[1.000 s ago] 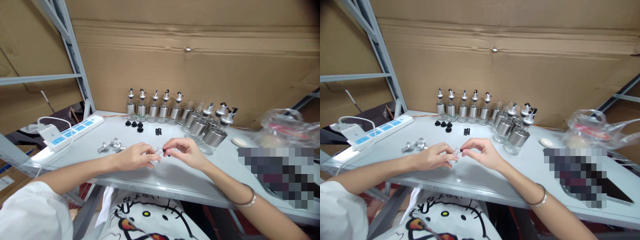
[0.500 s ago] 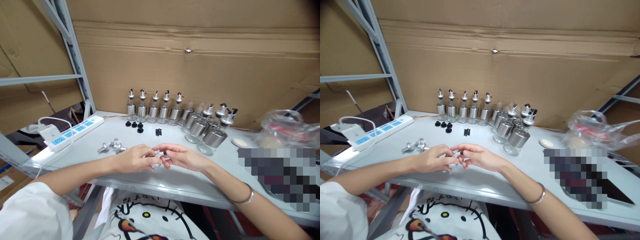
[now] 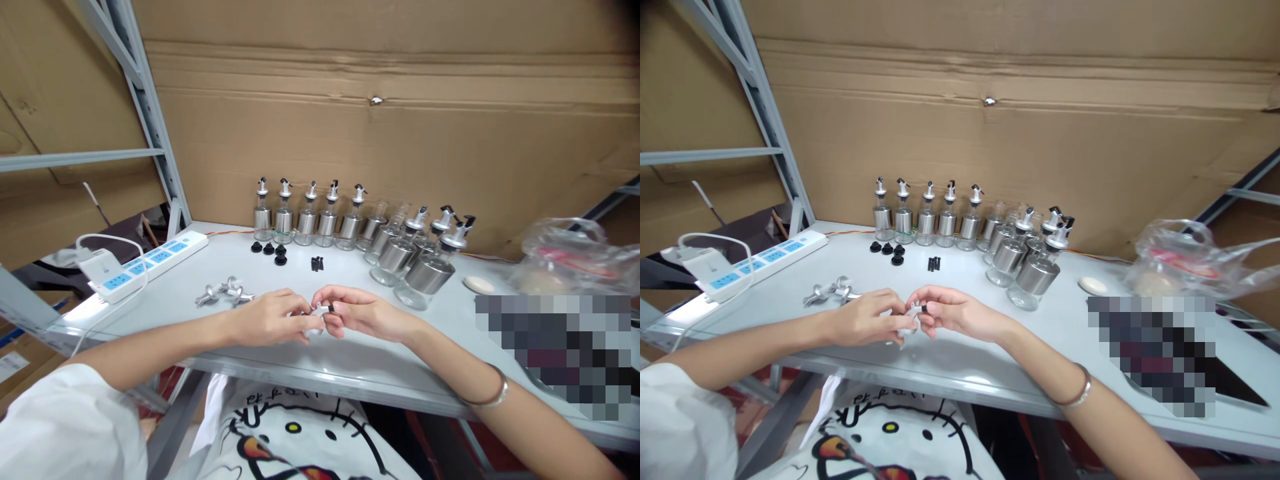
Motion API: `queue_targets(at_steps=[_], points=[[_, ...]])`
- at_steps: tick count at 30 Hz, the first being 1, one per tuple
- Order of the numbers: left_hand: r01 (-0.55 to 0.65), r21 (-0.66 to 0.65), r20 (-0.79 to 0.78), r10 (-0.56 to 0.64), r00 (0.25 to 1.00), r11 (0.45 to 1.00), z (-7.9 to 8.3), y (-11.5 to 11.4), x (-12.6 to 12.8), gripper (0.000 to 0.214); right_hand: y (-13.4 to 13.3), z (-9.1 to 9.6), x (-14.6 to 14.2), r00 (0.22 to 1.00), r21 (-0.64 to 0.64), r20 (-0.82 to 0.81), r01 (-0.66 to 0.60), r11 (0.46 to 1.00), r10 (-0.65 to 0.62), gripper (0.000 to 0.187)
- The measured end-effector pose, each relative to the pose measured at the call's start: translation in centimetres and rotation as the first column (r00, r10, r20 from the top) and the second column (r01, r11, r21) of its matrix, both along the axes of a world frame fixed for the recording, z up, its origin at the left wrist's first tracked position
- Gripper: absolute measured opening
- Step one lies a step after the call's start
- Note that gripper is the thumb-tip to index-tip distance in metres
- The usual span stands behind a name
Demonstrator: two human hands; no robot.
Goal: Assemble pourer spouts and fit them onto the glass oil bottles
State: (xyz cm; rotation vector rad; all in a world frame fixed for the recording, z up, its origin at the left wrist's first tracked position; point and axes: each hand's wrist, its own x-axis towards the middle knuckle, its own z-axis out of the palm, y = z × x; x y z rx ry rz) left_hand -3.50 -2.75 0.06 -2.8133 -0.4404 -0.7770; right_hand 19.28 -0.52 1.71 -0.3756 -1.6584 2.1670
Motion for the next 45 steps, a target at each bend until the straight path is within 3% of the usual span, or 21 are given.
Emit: queue_targets(at_steps=[15, 19, 26, 30, 32, 34, 35, 38, 40, 43, 45], points=[[0.012, 0.12, 0.053, -0.019, 0.998, 0.993, 0.5, -0.1, 0.3, 0.016, -0.6, 0.0, -0.5, 0.998, 0.102, -0.008, 0.064, 0.993, -0.064, 0.034], [0.047, 0.16, 0.081, -0.061, 0.995, 0.986, 0.3, 0.3, 0.2, 0.016, -0.6, -0.2, -0.5, 0.996, 0.183, -0.014, 0.092, 0.979, -0.09, 0.035], [0.049, -0.026, 0.162, -0.044, 0.986, 0.998, -0.2, 1.0, -0.2, 0.033, -0.3, -0.1, -0.3, 0.991, 0.268, -0.015, 0.134, 0.954, -0.135, 0.035], [0.073, -0.006, 0.136, -0.072, 0.988, 0.997, 0.3, 0.9, -0.5, 0.041, -0.4, 0.1, -0.4, 0.988, 0.204, -0.023, 0.151, 0.967, -0.15, 0.035], [0.005, -0.005, 0.1, -0.005, 0.995, 1.0, 0.9, 1.2, -0.9, 0.048, -0.3, 0.2, -0.4, 0.986, 0.158, -0.044, 0.165, 0.974, -0.16, 0.034], [-0.198, -0.017, 0.075, 0.199, 0.977, 0.98, 1.4, 2.0, -1.7, 0.043, -0.3, 0.3, -0.3, 0.982, 0.126, -0.062, 0.186, 0.974, -0.18, 0.033], [-0.34, -0.025, 0.068, 0.341, 0.938, 0.94, 1.7, 2.7, -2.2, 0.038, -0.2, 0.4, -0.3, 0.979, 0.117, -0.068, 0.197, 0.973, -0.19, 0.033], [-0.675, -0.06, -0.027, 0.675, 0.737, 0.735, 2.0, 5.5, -4.2, 0.03, -0.2, 0.7, -0.2, 0.977, 0.111, -0.07, 0.206, 0.972, -0.2, 0.031], [-0.725, -0.109, -0.139, 0.711, 0.689, 0.68, 2.1, 7.5, -5.3, 0.027, -0.2, 0.7, -0.3, 0.98, 0.103, -0.069, 0.195, 0.975, -0.188, 0.03], [-0.679, -0.225, -0.259, 0.629, 0.733, 0.699, 2.6, 9.8, -5.9, 0.027, 0.0, 0.6, -0.3, 0.983, 0.073, -0.089, 0.169, 0.983, -0.163, 0.029], [-0.654, -0.229, -0.303, 0.585, 0.752, 0.721, 3.0, 10.6, -5.5, 0.028, 0.1, 0.5, -0.4, 0.981, 0.053, -0.102, 0.172, 0.984, -0.166, 0.027]])
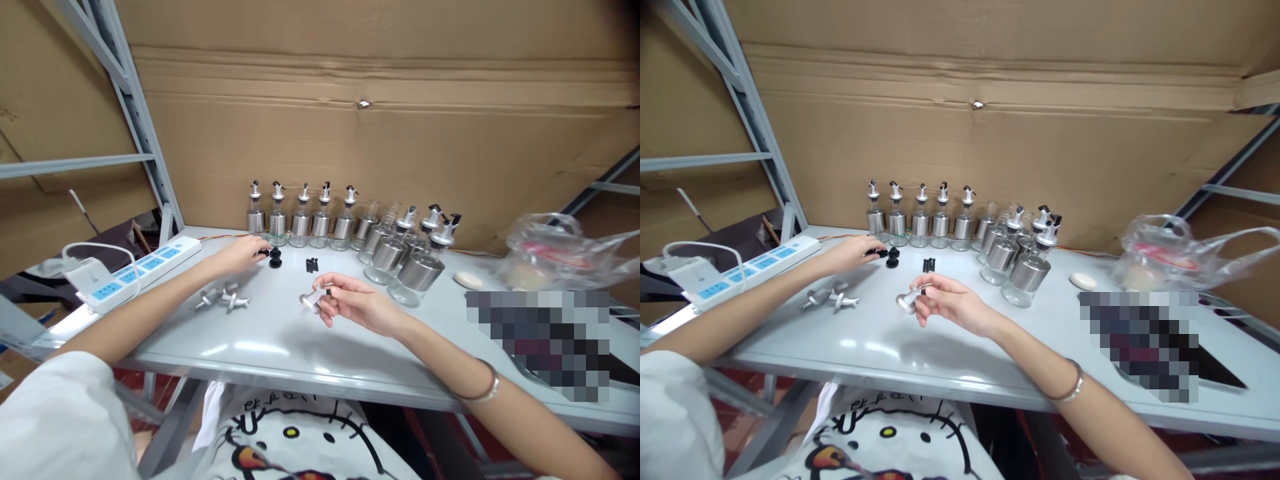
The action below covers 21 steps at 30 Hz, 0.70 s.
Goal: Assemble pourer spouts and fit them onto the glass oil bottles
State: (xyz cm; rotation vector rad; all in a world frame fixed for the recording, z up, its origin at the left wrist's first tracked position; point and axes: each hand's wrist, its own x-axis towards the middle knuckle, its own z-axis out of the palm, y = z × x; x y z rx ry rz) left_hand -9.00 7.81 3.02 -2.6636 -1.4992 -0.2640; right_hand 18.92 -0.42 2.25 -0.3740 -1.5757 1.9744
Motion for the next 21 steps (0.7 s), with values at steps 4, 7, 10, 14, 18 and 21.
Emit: queue_targets(at_steps=[4, 7, 10, 14, 18, 21], points=[[0.02, -0.017, -0.081, -0.022, 0.996, 1.0, -0.1, 1.1, 1.8, 0.028, 0.1, 0.2, 0.1, 0.999, -0.025, 0.007, 0.047, 0.999, -0.047, 0.024], [0.019, -0.042, -0.09, -0.023, 0.996, 0.999, -0.9, 2.1, 2.8, 0.024, 0.0, 0.6, 0.2, 0.998, -0.011, 0.04, 0.054, 0.998, -0.053, 0.027], [0.031, -0.058, -0.065, -0.035, 0.997, 0.998, -1.4, 2.8, 3.1, 0.018, -0.2, 0.7, 0.2, 0.995, 0.027, 0.078, 0.063, 0.998, -0.065, 0.035], [0.051, -0.054, -0.017, -0.052, 0.999, 0.997, -0.6, 1.9, 3.3, 0.017, -0.5, 0.6, -0.1, 0.975, 0.14, 0.137, 0.158, 0.977, -0.177, 0.036], [0.061, -0.053, 0.218, -0.048, 0.975, 0.997, 1.0, -2.4, 3.8, 0.024, -0.5, 0.7, -0.1, 0.934, 0.232, 0.095, 0.315, 0.92, -0.343, 0.029], [0.085, -0.056, 0.498, -0.046, 0.866, 0.995, 1.5, -6.3, 4.1, 0.023, -0.2, 0.7, 0.0, 0.905, 0.239, 0.027, 0.407, 0.882, -0.425, 0.027]])
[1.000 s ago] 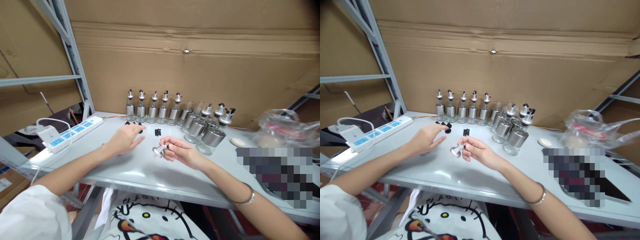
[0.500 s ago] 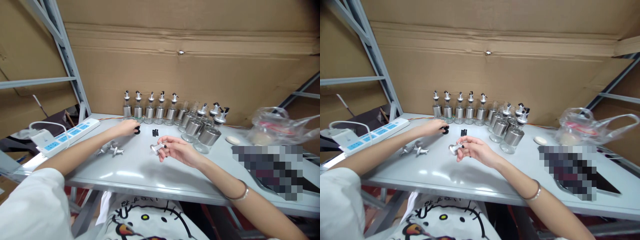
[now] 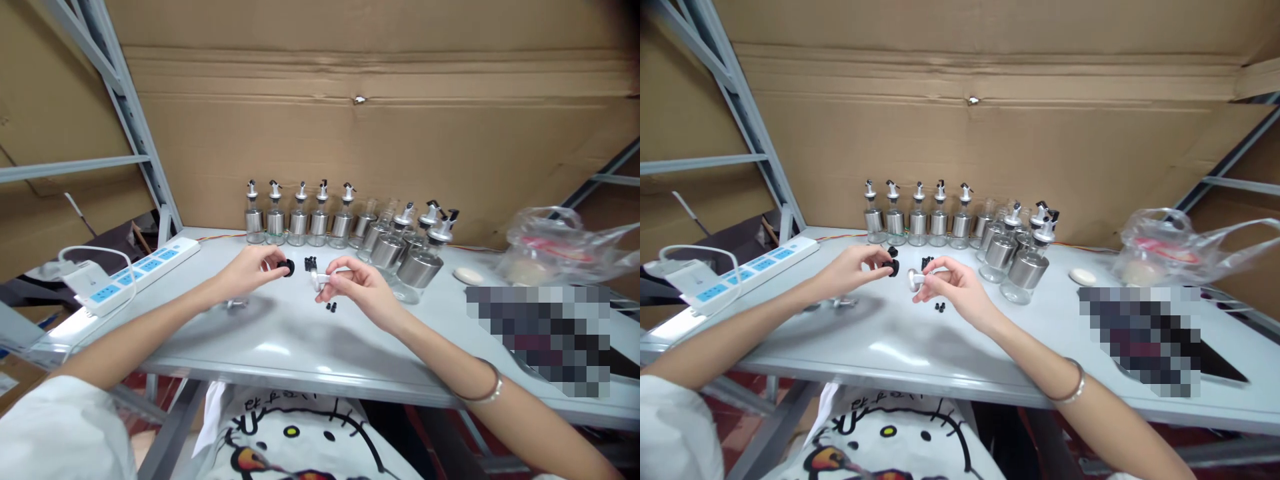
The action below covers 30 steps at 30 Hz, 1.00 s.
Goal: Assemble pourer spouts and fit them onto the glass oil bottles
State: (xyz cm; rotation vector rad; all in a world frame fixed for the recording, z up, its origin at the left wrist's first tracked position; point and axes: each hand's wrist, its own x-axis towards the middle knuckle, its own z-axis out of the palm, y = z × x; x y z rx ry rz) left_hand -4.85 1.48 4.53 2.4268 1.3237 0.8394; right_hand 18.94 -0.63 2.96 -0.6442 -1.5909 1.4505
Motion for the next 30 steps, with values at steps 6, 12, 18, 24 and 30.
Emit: queue_targets(at_steps=[6, 12, 18, 24, 30], points=[[0.119, -0.041, 0.455, -0.087, 0.886, 0.992, -1.2, -2.5, 0.2, 0.026, 0.7, -0.3, 0.3, 0.998, -0.003, -0.027, 0.058, 0.998, -0.058, 0.027], [0.276, -0.141, 0.76, -0.074, 0.645, 0.951, -1.2, -1.8, 0.6, 0.035, 0.4, -0.3, 0.6, 0.995, 0.039, -0.074, 0.068, 0.997, -0.065, 0.022], [0.345, -0.184, 0.802, -0.063, 0.594, 0.92, -1.4, -2.2, 0.9, 0.033, 0.5, -0.6, 0.8, 0.993, 0.036, -0.095, 0.073, 0.997, -0.069, 0.019], [0.357, -0.218, 0.821, -0.028, 0.57, 0.908, -1.6, -1.9, 0.6, 0.031, 0.9, -0.8, 1.0, 0.992, 0.014, -0.083, 0.094, 0.995, -0.093, 0.02], [0.37, -0.207, 0.818, -0.047, 0.573, 0.906, -1.5, -2.1, 0.6, 0.03, 0.7, -0.5, 1.0, 0.989, 0.016, -0.095, 0.111, 0.994, -0.109, 0.022]])
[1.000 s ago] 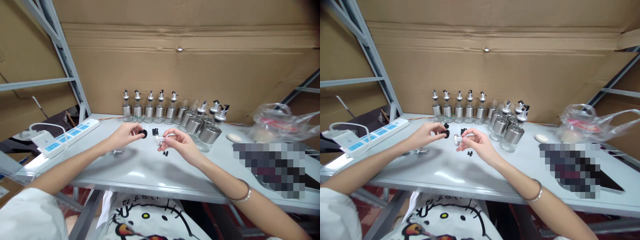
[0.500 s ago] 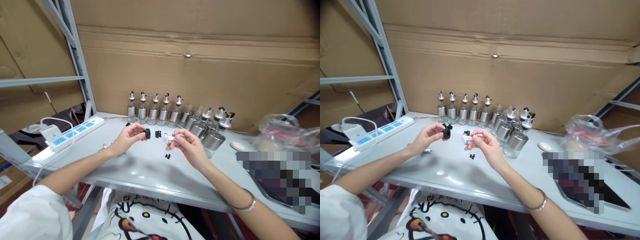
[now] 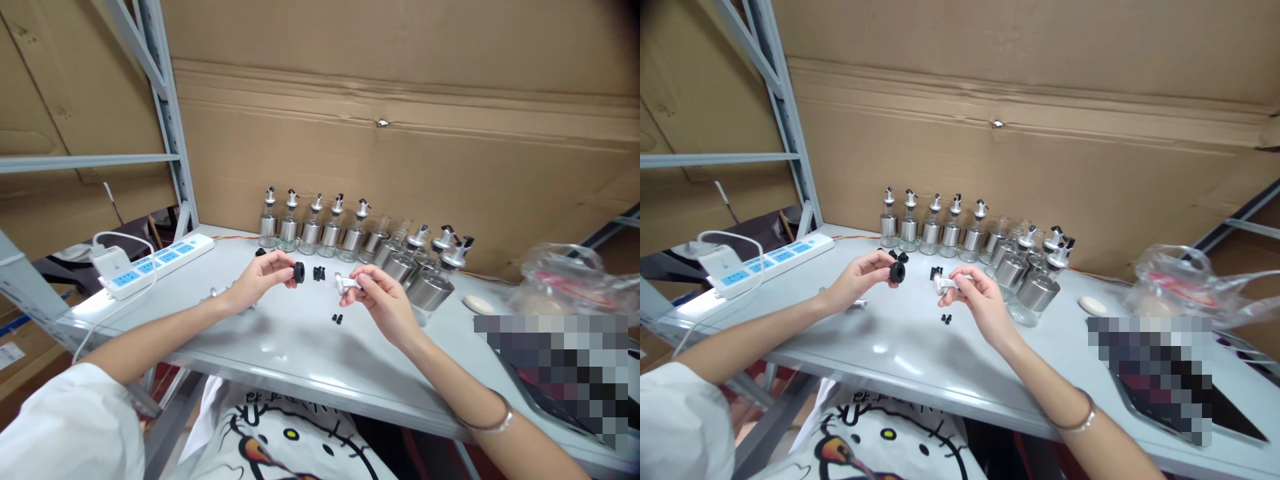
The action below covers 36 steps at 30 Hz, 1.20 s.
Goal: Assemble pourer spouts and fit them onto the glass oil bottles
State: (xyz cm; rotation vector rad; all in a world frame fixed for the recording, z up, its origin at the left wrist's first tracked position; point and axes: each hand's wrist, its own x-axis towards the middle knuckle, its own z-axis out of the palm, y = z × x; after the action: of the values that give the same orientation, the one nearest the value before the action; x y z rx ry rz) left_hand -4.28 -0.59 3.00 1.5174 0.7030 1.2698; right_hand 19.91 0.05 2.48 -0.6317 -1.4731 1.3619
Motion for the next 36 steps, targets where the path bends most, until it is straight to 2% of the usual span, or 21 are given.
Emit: queue_targets(at_steps=[13, 27, 36], points=[[0.014, 0.023, -0.048, -0.013, 0.999, 1.0, 0.24, -0.3, 0.12, 0.03, 0.2, -0.11, 0.0, 1.0, 0.017, -0.007, 0.007, 1.0, -0.007, 0.02], [0.058, -0.017, -0.093, -0.06, 0.994, 0.998, -0.15, -0.47, 0.17, 0.034, 0.45, 0.29, 0.35, 0.994, 0.05, -0.014, 0.105, 0.993, -0.104, 0.024], [0.083, -0.036, -0.064, -0.085, 0.994, 0.996, -0.42, -0.19, 0.11, 0.034, 0.41, 0.47, 0.53, 0.99, 0.057, 0.003, 0.144, 0.988, -0.144, 0.023]])
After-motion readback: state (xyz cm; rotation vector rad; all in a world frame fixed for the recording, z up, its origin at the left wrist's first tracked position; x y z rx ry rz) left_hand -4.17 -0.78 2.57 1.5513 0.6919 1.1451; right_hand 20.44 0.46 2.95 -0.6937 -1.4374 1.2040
